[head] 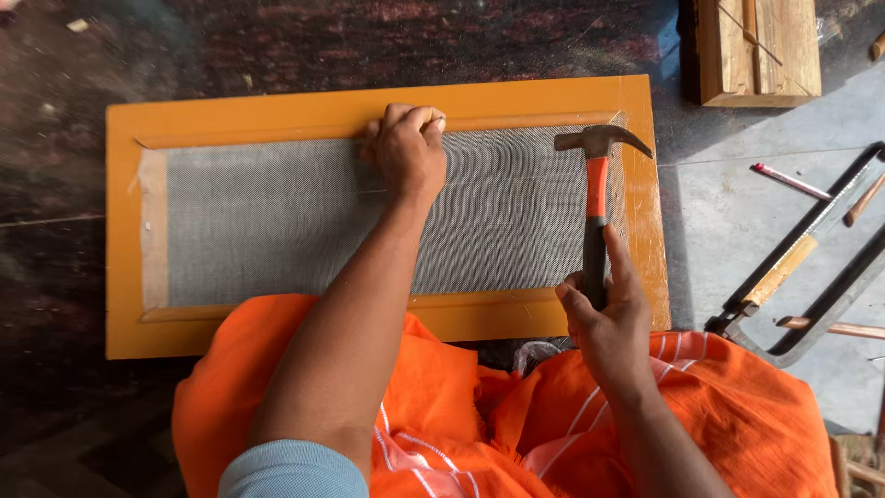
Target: The person hammers nails into a yellow wooden frame to secure a metal mesh screen. They then measure and mark a wooden dowel against the frame, cut the dowel with a hand saw, and place the cut piece into a wooden jig.
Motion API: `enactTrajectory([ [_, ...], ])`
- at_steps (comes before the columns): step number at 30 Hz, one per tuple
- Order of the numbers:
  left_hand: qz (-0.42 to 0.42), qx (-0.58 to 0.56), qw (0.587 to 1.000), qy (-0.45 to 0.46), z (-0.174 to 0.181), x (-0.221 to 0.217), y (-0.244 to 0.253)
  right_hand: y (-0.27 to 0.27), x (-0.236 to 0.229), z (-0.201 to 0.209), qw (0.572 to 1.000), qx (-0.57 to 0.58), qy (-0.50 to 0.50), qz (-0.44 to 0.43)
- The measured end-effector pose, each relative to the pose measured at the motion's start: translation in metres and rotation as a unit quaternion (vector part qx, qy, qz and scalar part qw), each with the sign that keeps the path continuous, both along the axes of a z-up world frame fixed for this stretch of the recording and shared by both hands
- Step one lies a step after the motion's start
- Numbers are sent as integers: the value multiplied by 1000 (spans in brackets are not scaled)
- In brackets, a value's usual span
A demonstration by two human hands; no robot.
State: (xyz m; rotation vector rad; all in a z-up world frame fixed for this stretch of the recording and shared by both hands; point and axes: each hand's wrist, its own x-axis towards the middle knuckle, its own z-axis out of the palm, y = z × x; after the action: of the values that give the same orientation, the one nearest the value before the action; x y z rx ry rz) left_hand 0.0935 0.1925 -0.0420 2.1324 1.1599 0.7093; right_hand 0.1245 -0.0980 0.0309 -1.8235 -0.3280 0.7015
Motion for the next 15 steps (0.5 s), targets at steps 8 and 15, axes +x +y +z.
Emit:
enactTrajectory([
  [8,36,58,997,41,-8,2,1,32,-1,0,993,-2,-106,45],
  [15,28,70,997,26,-16,-1,1,69,-7,-2,916,-27,-381,120],
])
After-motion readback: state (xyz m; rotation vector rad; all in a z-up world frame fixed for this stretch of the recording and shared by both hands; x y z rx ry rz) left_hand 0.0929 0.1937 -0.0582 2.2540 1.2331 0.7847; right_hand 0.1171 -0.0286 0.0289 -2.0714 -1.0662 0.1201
